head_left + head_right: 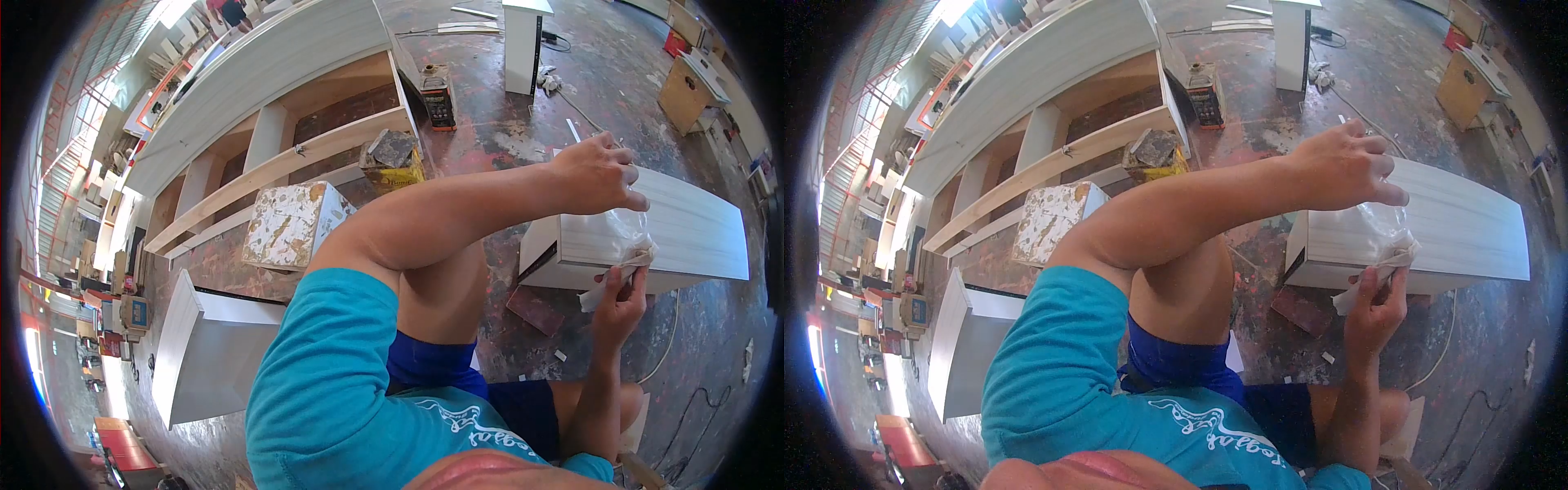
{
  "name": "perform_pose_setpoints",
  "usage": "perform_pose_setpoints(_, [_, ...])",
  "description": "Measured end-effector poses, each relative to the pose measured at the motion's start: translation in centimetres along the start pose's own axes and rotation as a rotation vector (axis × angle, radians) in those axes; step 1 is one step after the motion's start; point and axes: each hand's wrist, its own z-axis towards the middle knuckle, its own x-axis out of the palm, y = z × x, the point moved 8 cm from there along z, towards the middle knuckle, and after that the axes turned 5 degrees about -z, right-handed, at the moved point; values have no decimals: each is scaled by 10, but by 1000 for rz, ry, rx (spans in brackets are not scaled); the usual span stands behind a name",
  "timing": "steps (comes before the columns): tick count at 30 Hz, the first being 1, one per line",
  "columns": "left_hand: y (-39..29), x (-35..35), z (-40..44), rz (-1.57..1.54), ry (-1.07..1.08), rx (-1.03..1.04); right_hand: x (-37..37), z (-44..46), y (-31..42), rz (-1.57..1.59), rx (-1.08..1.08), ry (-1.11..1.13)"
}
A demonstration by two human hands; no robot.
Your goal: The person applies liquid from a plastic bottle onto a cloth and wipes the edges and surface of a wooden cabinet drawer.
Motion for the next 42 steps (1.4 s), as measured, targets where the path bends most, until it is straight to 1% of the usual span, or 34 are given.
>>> perform_pose_setpoints(8, [0,0,1,4,30,-9,-2,0,1,-58,11,26])
perform_pose_setpoints(17, [0,2,1,-8,37,-14,0,-2,-5,8,18,18])
perform_pose_setpoints(20, [0,2,1,-16,37,-16,-1,-1,-6,-18,41,26])
perform_pose_setpoints(27, [0,2,1,-19,35,-17,-1,-2,-6,-10,13,11])
perform_pose_setpoints(32, [0,3,2,-16,72,-25,-2,-1,-2,-26,19,25])
perform_pose_setpoints(37, [0,4,2,-28,44,-36,-2,-3,-4,5,26,25])
perform_pose_setpoints(42, [0,4,2,-56,69,-37,-2,-3,-5,9,32,26])
